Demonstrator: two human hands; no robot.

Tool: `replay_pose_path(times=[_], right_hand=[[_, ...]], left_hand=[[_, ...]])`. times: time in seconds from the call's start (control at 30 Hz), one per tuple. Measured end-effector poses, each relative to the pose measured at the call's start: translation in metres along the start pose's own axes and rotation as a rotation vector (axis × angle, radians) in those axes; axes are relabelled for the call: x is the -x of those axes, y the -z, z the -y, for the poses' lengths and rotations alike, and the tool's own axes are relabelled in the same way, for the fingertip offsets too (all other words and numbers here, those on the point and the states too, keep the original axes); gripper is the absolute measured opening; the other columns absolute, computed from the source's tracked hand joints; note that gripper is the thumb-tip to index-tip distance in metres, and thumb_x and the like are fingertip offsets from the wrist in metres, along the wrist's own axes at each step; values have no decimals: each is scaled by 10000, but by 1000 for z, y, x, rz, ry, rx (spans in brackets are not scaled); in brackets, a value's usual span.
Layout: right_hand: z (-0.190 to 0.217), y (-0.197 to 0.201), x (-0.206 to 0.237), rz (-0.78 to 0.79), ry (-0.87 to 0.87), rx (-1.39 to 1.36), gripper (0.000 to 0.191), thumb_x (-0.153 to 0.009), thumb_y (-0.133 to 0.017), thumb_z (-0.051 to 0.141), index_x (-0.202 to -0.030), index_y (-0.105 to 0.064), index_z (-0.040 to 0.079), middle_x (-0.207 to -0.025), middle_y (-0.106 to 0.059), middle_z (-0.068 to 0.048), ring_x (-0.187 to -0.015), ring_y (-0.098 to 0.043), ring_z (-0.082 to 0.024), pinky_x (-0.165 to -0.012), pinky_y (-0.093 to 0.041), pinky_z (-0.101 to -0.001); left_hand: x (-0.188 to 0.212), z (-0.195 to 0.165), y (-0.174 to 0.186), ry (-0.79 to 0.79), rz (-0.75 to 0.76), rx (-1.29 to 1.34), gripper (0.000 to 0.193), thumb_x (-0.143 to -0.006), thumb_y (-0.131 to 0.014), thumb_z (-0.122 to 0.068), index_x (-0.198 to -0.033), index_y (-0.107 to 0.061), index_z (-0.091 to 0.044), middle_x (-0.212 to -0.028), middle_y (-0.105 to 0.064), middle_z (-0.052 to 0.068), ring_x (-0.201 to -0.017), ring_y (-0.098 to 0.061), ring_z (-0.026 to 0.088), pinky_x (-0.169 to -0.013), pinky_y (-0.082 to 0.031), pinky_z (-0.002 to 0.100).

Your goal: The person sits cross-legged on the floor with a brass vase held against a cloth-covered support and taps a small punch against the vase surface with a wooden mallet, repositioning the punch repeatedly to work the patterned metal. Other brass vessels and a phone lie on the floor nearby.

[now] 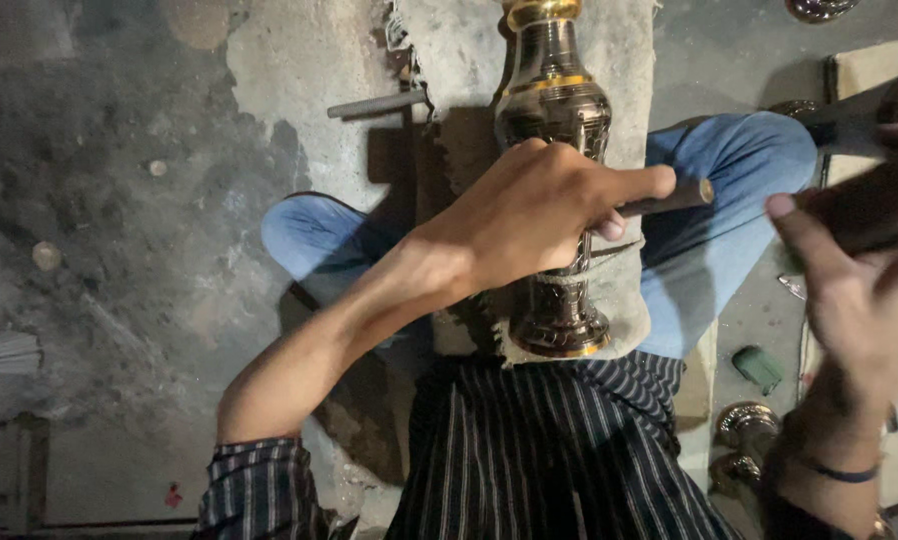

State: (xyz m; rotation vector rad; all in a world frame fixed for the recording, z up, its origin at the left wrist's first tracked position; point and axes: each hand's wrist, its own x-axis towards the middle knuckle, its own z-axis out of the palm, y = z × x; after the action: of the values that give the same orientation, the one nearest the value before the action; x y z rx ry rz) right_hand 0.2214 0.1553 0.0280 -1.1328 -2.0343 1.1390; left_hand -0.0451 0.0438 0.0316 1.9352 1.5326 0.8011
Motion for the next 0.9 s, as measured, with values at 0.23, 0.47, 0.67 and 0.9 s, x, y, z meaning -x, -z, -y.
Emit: replay_pose_path(times=[0.23, 0.47, 0.67, 0.9], right_hand=[[-37, 18, -9, 74, -101, 181, 151, -1148, -598, 90, -1224, -626, -37, -1094, -674, -200, -923, -661, -251, -839, -530, -343], [-36, 29, -39, 434, 139, 254, 243, -1109, -503, 67, -1331, -566, -8, -1153, -643, -154, -977, -657, -164, -832, -532, -269], [-52, 23, -71, 525, 438, 865, 351, -1089, -568, 31, -1440, -553, 40, -1290, -659, -201, -1058, -704, -239, -941, -586, -360], [46, 4, -89, 763, 584, 1002, 538, -1004, -550, 11, -1533, -465, 64, -1304, -624, -174, -1062, -685, -241, -941, -575, -352]], left_hand=[[14, -4, -11, -28, -262, 9, 301, -974, -704, 5, -1240, -604, -96, -1007, -768, 100, -888, -796, 184, -572, -628, 254], [22, -5, -18, 77, -271, 3, 271, -981, -729, -57, -1232, -642, -108, -940, -783, 67, -806, -786, 149, -603, -609, 283], [30, -8, -27, 122, -358, 131, 322, -958, -680, 67, -1246, -644, -71, -1078, -772, 103, -966, -795, 168, -701, -666, 219], [56, -25, -49, 269, -625, 96, 287, -943, -637, 79, -1161, -715, -91, -995, -768, 84, -855, -778, 182, -739, -649, 326]])
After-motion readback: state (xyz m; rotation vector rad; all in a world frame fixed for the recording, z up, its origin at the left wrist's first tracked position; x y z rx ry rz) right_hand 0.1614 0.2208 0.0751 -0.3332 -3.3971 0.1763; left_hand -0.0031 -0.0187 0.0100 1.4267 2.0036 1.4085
